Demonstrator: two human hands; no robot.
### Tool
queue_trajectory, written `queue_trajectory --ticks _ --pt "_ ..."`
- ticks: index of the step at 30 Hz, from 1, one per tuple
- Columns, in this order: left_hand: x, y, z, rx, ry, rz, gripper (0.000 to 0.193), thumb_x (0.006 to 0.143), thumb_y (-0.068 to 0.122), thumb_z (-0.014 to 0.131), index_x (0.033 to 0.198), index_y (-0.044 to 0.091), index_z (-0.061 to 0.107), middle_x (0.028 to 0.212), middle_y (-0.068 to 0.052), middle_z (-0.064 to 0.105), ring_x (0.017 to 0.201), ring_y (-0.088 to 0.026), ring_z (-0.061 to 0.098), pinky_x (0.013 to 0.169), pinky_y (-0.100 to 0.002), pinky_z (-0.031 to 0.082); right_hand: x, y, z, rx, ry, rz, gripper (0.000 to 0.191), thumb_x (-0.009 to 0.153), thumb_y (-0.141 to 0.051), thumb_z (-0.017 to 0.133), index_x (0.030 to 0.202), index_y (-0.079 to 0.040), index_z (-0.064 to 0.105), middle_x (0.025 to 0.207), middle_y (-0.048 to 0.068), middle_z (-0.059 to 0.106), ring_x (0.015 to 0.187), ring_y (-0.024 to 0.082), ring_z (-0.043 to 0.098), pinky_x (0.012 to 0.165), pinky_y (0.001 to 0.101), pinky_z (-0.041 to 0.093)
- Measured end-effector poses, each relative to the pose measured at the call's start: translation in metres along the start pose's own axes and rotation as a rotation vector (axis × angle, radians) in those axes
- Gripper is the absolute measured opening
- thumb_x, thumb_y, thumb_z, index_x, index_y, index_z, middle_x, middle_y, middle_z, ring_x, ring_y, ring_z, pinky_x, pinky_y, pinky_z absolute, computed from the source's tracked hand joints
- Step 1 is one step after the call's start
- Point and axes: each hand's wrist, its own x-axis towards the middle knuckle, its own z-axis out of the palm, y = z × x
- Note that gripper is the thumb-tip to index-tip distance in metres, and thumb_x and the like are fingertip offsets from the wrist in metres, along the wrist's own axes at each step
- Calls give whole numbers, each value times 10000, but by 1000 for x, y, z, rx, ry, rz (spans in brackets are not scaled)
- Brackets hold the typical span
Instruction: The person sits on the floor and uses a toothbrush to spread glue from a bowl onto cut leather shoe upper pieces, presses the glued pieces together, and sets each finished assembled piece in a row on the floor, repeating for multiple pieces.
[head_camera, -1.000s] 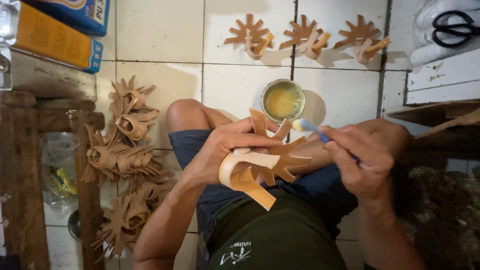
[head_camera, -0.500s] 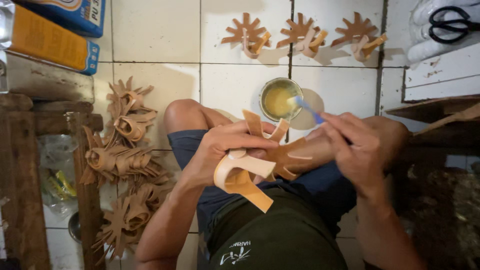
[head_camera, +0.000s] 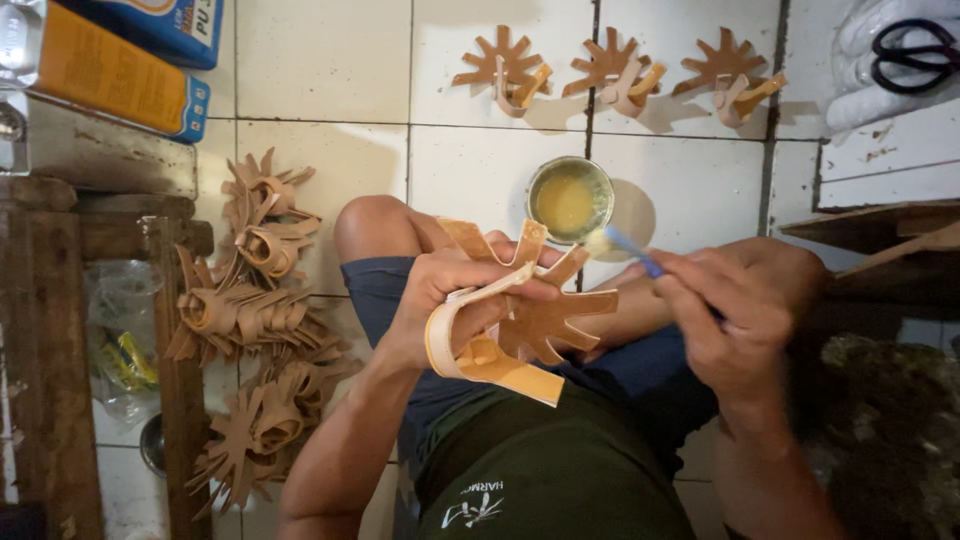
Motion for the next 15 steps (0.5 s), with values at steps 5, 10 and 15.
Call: queue_trajectory --ticks 5,10,15 --pt "0 -1 -2 66 -41 -57 270 955 62 695 1201 -37 746 1246 -140 758 1029 -163 730 904 -275 578 3 1 -4 -171 -54 -88 198 915 70 693 1107 79 742 927 161 725 848 191 690 772 275 545" --pt "0 -8 2 111 85 -150 231 934 -8 696 1153 2 769 1167 -107 768 847 -96 618 743 -236 492 11 6 5 203 33 260 228 946 6 613 1153 49 696 902 55 701 785 115 662 717 224 513" --pt "1 -27 11 315 125 -50 249 944 94 739 1182 32 776 812 -59 645 693 -93 503 642 -216 396 0 15 33 561 102 686 69 915 24 698 981 29 720 679 -19 547 544 43 417 476 204 292"
